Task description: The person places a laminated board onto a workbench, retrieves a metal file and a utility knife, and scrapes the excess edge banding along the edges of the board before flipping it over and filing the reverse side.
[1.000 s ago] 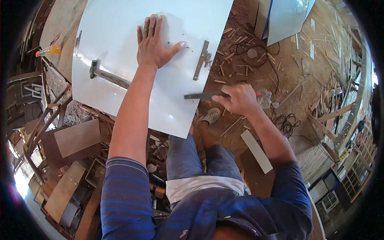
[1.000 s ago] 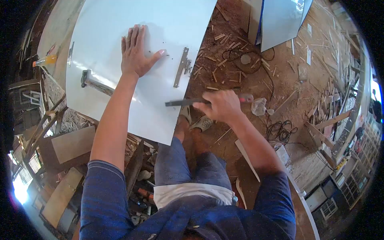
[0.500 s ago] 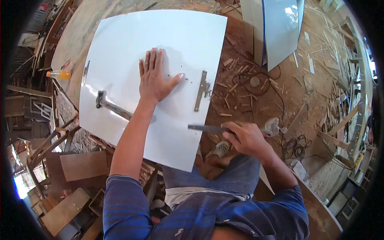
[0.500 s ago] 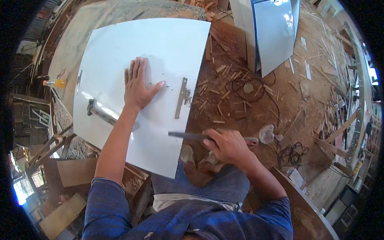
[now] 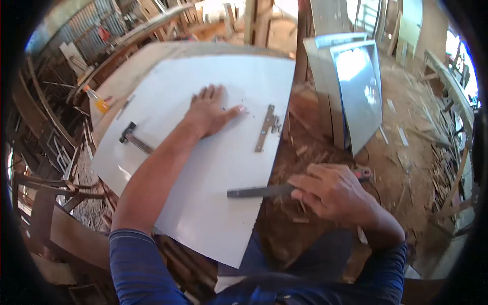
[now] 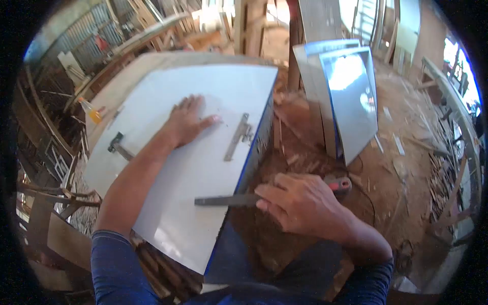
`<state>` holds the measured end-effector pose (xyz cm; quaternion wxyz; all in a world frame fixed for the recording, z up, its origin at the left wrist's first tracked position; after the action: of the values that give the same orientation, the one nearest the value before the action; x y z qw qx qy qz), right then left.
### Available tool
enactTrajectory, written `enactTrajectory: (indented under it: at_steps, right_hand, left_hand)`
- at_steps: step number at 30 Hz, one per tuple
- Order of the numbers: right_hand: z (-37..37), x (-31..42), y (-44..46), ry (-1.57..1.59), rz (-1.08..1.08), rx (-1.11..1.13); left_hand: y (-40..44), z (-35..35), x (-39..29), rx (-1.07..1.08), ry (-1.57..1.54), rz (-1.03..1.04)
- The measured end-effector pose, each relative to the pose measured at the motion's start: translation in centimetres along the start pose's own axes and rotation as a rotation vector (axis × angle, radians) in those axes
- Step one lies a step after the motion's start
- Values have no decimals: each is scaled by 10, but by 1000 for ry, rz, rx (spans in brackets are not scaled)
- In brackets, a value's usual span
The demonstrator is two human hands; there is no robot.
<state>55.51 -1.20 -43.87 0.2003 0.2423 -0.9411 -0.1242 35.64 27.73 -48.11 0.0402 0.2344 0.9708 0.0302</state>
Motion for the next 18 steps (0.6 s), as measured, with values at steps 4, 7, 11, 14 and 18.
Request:
enactTrajectory:
  at_steps: [4,7,11,14,18]
  right_hand:
    - [1,23,-26,57,52,39]
    - [-10,31,-35,84,80,75]
    - [-1,27,-39,82,77,16]
    - [7,29,-39,53,104,29]
    - [9,25,-32,127,126,15]
  left_hand:
    - [-13,-11,-9,-58,-22,52]
    - [-28,-29,-22,-64,53,146]
    - [-107,-66,-52,94,-70,338]
    - [-225,-79,-74,158,-341,568]
    - [-300,-65,-91,48,-234,596]
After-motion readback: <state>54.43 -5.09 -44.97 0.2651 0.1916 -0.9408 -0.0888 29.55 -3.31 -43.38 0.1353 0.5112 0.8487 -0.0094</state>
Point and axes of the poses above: each hand's wrist, its own y-axis towards the middle knuckle, its own z-axis out of the palm, x = y × z, the point moved 7 cm from there along y, towards the middle knuckle
